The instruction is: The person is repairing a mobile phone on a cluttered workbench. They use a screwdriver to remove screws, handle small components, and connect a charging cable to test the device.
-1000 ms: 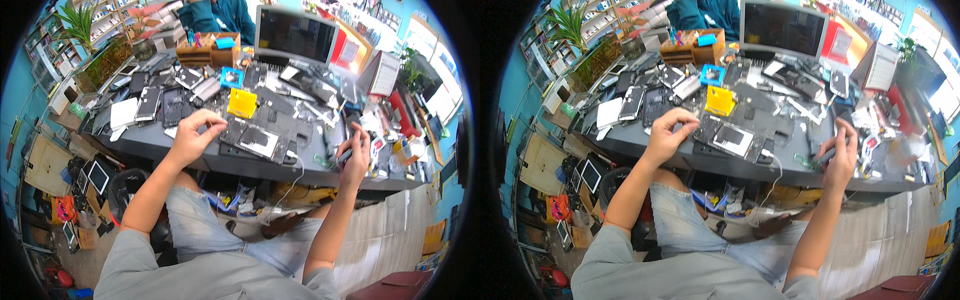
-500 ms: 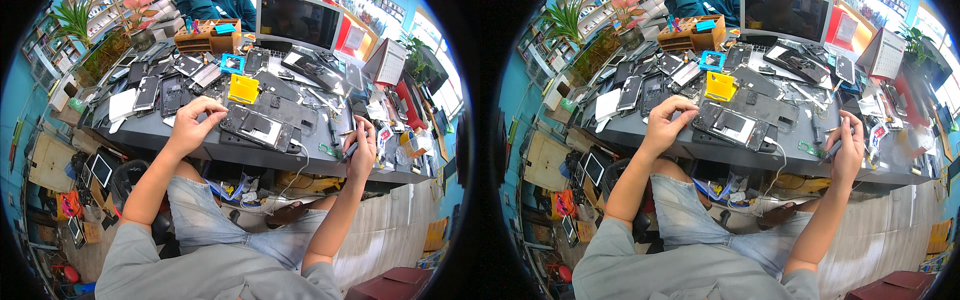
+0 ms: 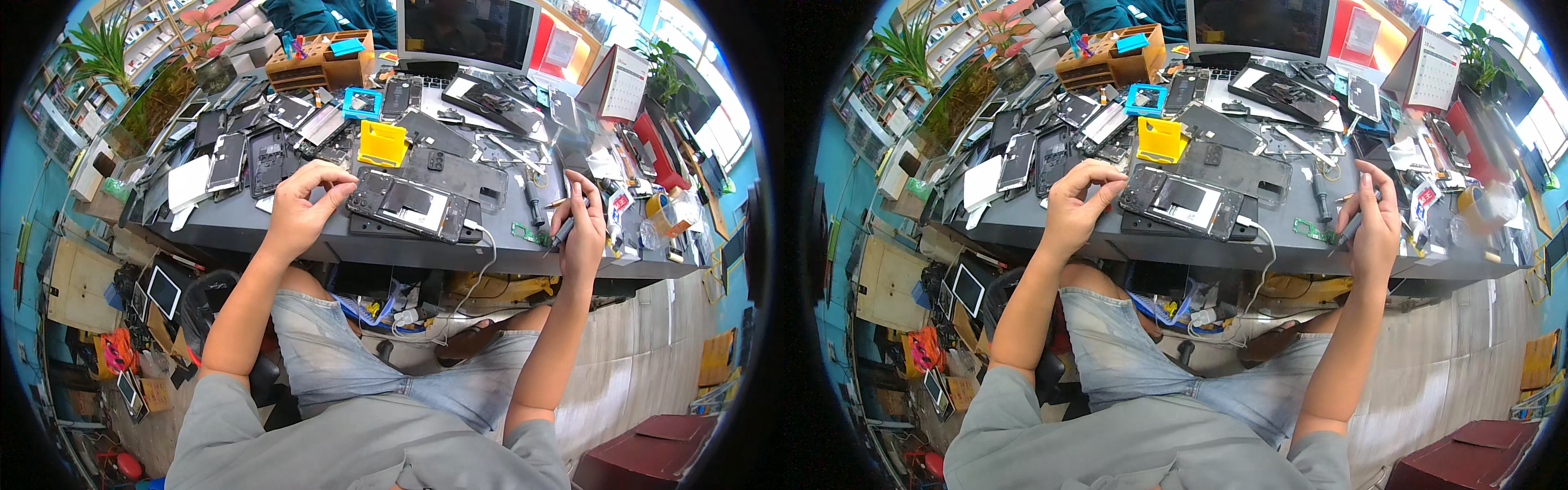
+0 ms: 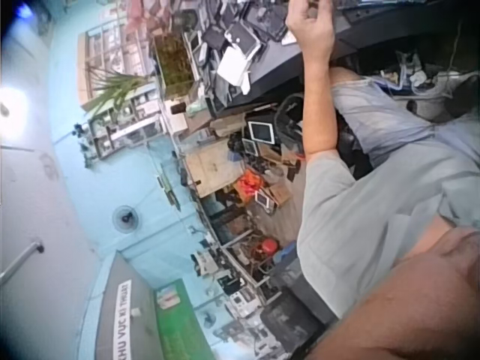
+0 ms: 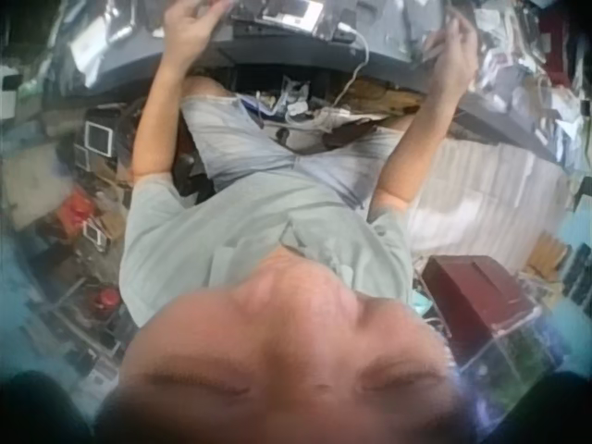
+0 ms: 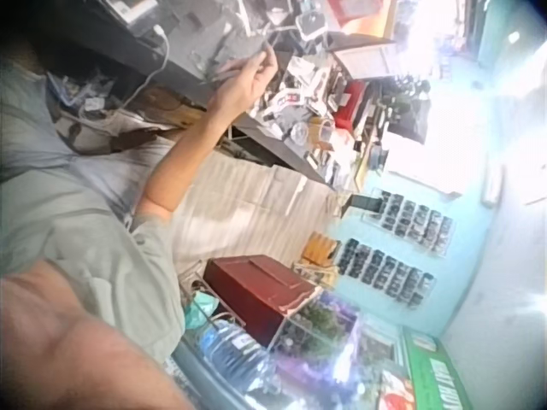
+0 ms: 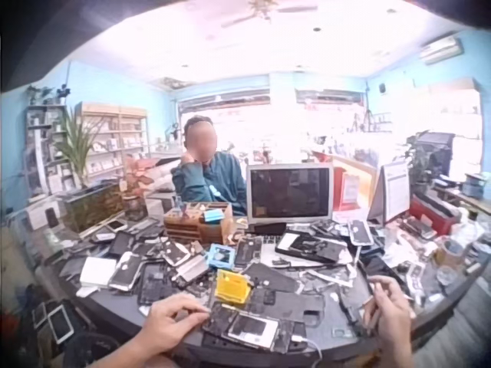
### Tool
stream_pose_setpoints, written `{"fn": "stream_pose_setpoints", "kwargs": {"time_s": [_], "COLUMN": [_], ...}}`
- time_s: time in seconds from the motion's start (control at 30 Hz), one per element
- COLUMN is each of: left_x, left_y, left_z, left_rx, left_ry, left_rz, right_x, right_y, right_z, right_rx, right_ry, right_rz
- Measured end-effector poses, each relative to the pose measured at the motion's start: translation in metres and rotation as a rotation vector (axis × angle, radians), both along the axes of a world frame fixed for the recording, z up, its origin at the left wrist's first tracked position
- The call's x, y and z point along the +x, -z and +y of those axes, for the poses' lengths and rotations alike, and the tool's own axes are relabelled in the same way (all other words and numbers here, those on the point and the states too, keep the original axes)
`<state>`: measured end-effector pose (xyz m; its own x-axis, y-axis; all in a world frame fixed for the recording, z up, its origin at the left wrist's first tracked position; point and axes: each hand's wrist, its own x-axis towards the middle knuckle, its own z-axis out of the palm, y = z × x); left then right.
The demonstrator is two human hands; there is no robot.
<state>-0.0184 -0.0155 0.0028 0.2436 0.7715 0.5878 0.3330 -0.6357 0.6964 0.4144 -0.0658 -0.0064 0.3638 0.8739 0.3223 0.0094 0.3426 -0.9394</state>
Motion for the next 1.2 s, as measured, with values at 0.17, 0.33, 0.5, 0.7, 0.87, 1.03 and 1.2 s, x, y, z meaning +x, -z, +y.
{"fn": "stream_pose_setpoints", "kwargs": {"time_s": [0.17,0.33,0.5,0.7,0.87,1.03,1.2], "left_x": [0.001,-0.001,-0.001,0.000,-0.005,-0.005,-0.008], "left_y": [0.000,0.001,0.007,0.002,0.006,0.008,0.011], "left_z": [0.001,0.000,0.004,0.005,0.013,0.016,0.013], "left_rx": [-0.062,-0.019,0.018,-0.034,-0.142,-0.107,-0.068], "left_ry": [0.000,0.026,0.029,0.016,0.039,0.048,0.060], "left_rz": [-0.024,0.021,-0.040,-0.042,-0.200,-0.159,-0.158], "right_x": [0.002,0.000,-0.001,0.002,-0.005,0.005,-0.002], "right_y": [0.003,0.003,0.007,0.005,-0.005,0.005,0.001], "right_z": [0.000,0.002,0.001,0.000,-0.002,0.002,0.001], "right_rx": [-0.018,0.005,0.014,0.018,-0.052,0.037,0.027], "right_ry": [0.020,0.044,0.044,0.038,0.051,0.030,0.070], "right_rz": [-0.054,-0.041,-0.033,0.024,0.032,0.026,0.048]}}
